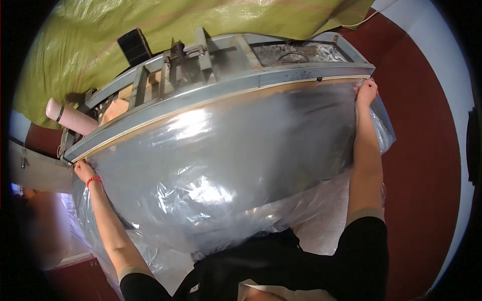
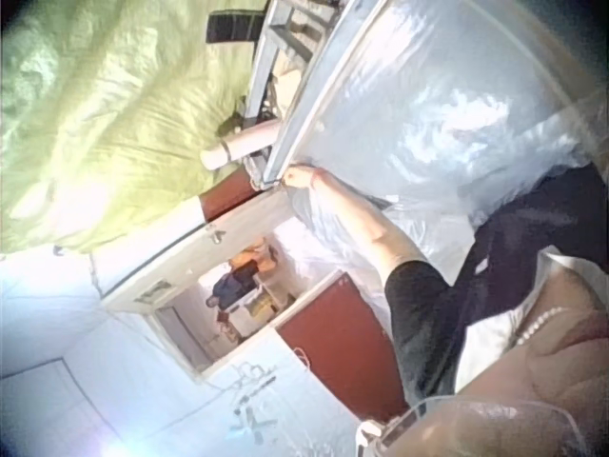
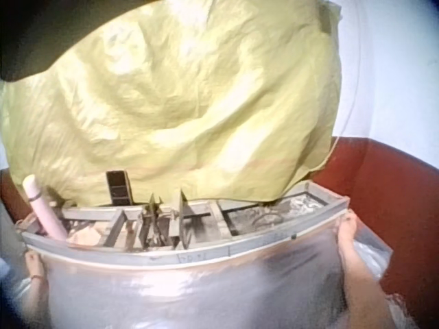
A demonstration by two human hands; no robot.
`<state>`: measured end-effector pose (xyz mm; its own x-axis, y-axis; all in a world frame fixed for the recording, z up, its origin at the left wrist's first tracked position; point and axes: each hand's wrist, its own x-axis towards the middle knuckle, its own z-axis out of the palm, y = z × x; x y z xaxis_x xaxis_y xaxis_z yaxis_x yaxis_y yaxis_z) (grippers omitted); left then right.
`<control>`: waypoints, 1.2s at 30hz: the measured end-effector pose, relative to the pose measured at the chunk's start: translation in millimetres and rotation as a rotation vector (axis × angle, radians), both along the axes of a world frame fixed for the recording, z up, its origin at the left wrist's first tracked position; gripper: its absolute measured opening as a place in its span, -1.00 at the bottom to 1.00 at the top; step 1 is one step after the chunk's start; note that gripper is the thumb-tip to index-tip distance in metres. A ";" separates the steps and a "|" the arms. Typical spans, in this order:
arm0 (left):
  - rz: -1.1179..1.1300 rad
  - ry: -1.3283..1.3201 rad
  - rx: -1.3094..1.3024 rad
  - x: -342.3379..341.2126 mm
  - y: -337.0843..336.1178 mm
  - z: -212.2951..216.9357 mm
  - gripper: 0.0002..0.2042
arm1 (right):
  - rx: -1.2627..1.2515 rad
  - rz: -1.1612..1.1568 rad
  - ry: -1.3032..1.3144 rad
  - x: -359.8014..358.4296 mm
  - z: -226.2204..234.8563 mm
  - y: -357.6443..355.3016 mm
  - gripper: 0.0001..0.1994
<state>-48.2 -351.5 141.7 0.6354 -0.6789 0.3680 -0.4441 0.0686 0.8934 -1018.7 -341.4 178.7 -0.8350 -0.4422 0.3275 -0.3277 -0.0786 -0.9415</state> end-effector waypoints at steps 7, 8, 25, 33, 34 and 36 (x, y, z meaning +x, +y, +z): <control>0.080 0.247 -0.170 -35.6 -12.6 0.8 -0.82 | -0.065 0.025 0.024 -4.3 -10.2 0.4 -0.82; 0.061 0.247 -0.144 -28.7 -5.6 5.1 -0.84 | -0.060 0.104 0.033 0.5 -11.2 0.0 -0.77; -0.550 0.117 -0.035 -151.0 188.9 135.7 -0.95 | 0.032 0.075 0.666 164.8 91.0 104.3 -0.71; -0.655 -0.099 -0.042 -158.4 248.8 158.9 -0.89 | -0.390 1.316 0.901 569.1 121.3 115.0 -0.73; -0.642 -0.145 -0.054 -165.8 253.6 166.1 -0.89 | -0.465 1.345 0.973 585.4 117.1 114.8 -0.78; -0.531 -0.260 -0.072 -165.2 261.3 174.2 -0.92 | -0.242 1.626 0.660 593.0 99.6 114.2 -0.82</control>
<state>-213.4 -90.2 315.9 0.0986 -0.8468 0.5227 -0.5360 0.3974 0.7448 -425.7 -227.2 278.2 0.6427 -0.5073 0.5740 -0.0686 -0.7844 -0.6165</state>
